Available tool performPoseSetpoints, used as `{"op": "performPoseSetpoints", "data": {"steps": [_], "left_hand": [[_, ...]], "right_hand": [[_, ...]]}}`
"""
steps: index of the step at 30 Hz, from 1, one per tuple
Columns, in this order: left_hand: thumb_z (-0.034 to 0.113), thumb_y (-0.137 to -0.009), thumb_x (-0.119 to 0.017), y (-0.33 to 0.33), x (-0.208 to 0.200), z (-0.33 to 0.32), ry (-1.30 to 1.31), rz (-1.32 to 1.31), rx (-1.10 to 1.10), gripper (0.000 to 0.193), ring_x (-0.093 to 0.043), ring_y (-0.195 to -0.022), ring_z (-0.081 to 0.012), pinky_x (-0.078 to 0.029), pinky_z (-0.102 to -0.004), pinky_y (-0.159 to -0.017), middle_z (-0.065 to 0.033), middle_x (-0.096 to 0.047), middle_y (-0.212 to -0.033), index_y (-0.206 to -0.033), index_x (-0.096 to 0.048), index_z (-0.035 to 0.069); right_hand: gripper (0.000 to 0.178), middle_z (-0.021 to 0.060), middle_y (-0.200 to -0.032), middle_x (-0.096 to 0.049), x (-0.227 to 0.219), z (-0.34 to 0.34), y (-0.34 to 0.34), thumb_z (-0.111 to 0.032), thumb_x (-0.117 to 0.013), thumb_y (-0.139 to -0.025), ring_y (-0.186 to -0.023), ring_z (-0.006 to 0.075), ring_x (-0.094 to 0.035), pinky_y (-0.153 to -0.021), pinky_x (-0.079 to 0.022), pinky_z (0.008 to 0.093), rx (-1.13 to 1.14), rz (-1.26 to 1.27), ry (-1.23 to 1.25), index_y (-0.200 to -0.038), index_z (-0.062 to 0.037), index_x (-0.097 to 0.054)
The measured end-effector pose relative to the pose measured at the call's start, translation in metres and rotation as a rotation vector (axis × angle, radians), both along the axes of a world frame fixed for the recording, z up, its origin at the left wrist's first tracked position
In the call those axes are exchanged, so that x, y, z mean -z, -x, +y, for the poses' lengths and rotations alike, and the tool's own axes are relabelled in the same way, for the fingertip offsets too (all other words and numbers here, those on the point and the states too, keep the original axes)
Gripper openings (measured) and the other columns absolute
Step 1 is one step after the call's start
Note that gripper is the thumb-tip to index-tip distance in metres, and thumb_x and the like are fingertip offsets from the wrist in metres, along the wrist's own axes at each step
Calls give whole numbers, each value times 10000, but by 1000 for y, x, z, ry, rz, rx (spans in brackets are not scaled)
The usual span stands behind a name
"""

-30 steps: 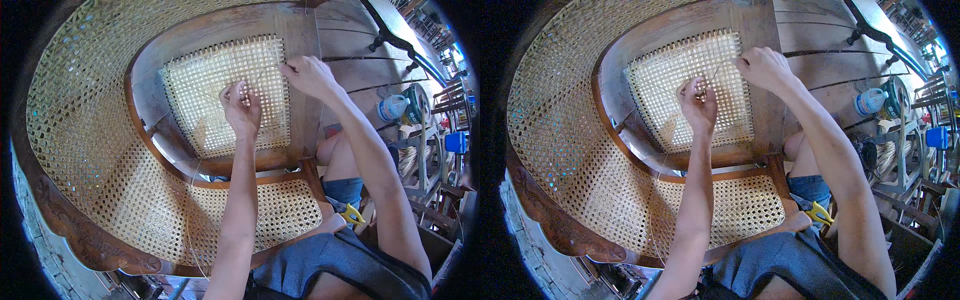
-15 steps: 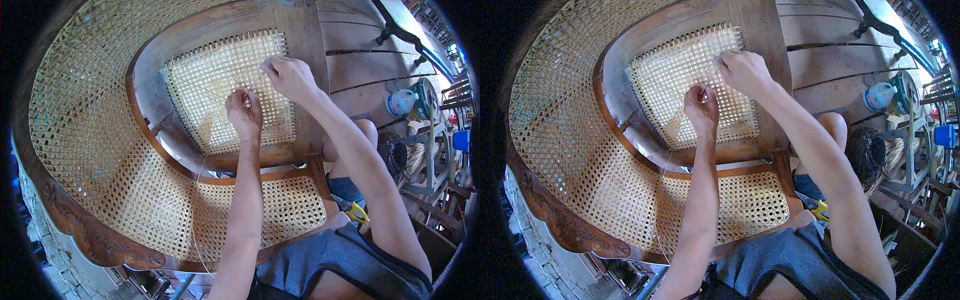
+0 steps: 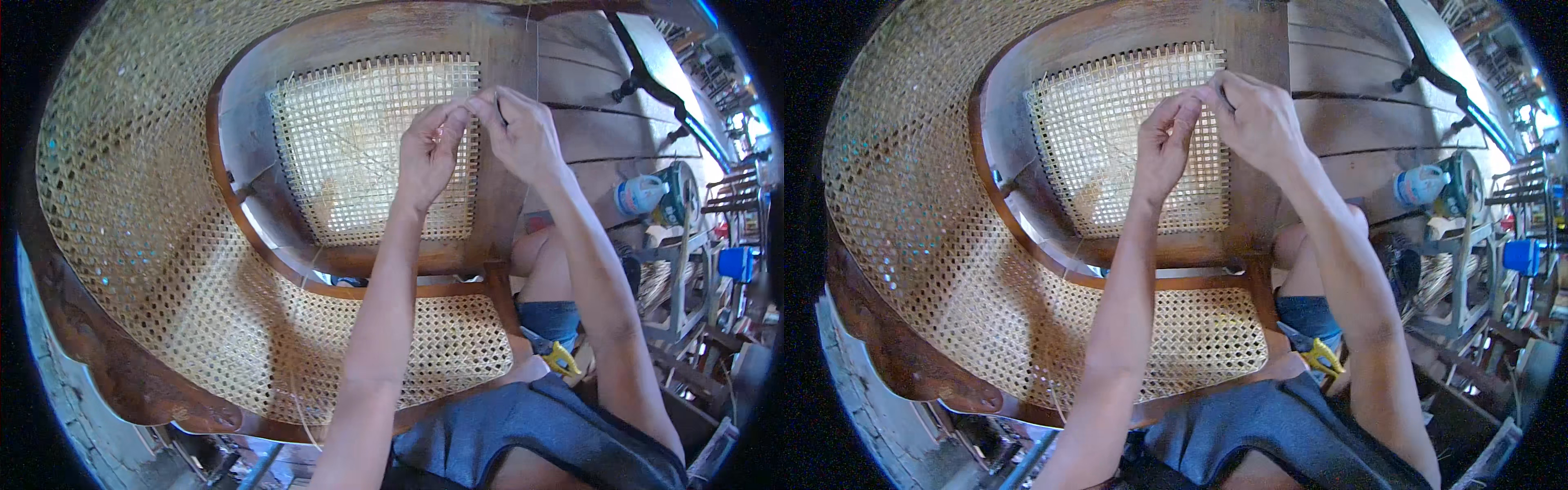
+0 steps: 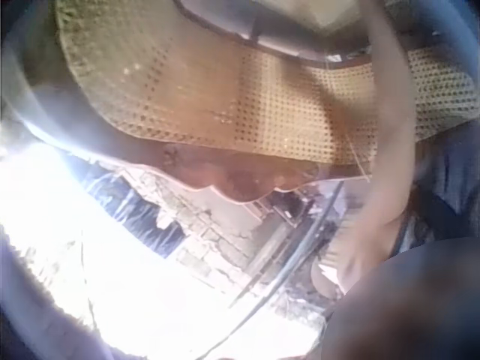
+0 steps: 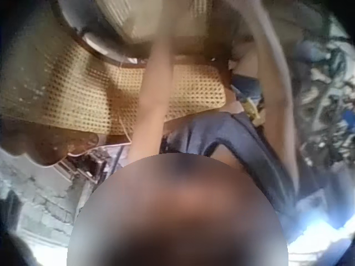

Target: The person is weaving a new rattan or cane seat into a wooden chair frame.

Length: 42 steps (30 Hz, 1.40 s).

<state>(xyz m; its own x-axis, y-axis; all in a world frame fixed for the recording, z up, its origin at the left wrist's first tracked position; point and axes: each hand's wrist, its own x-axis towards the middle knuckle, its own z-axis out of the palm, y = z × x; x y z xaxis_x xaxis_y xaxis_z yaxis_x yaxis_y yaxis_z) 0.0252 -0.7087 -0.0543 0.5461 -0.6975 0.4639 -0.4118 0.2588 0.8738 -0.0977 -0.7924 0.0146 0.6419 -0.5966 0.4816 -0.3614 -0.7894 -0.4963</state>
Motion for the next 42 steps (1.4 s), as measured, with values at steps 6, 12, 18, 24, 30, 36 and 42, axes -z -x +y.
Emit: {"op": "performPoseSetpoints", "data": {"steps": [6, 12, 18, 24, 30, 36, 42], "left_hand": [[187, -884, -691, -19, 8, 19, -56, 347, -43, 202, -597, -826, -91, -473, -233, -739, -44, -675, -895, -1010, -723, 32], [137, -862, -696, -28, 39, 22, -156, 180, -215, 157, -608, -712, -113, -495, -253, -668, -71, -672, -819, -956, -718, 12], [61, -860, -675, -28, 49, 20, -167, 190, -215, 60, -597, -679, -69, -497, -223, -642, -44, -675, -775, -880, -703, 13], [40, -843, -663, -24, 37, 20, -239, 57, -272, 49, -603, -674, -75, -498, -232, -623, -52, -664, -754, -875, -701, 43], [147, -866, -673, -35, 48, 17, -331, -17, -213, 98, -632, -692, -133, -512, -271, -643, -75, -671, -767, -904, -709, 64], [300, -833, -722, -22, 23, 15, -451, -70, -225, 243, -659, -718, -198, -523, -310, -683, -98, -689, -817, -909, -711, 69], [187, -752, -687, -9, 29, 11, -430, -229, -363, 76, -608, -807, -311, -466, -503, -724, -71, -674, -771, -791, -664, 126]], "right_hand": [[441, 256, -892, -669, -2, -9, 0, -386, -527, -919, -923, 436, -636, -816, -492, 506, 44, 733, -256, -957, 40, -635], [169, 257, -892, -657, 24, -7, -29, -79, -529, -824, -896, 423, -644, -794, -508, 476, -2, 747, -121, -869, 24, -656], [192, 226, -961, -669, 4, 11, -50, -52, -523, -816, -929, 360, -666, -786, -539, 440, 18, 911, 66, -923, 11, -670], [172, 220, -934, -672, 11, 17, -59, -38, -536, -817, -899, 361, -673, -769, -541, 450, 15, 853, 84, -902, 3, -680], [172, 214, -947, -682, -1, 18, -61, -78, -565, -817, -921, 351, -675, -802, -542, 429, 47, 953, 41, -902, 6, -689], [243, 189, -941, -693, -3, 5, -61, -225, -568, -875, -916, 320, -682, -792, -538, 420, 125, 963, -36, -891, -26, -707], [408, 168, -923, -701, -8, -2, -38, -367, -490, -912, -890, 321, -680, -828, -514, 435, 236, 871, -6, -851, -31, -712]]}}
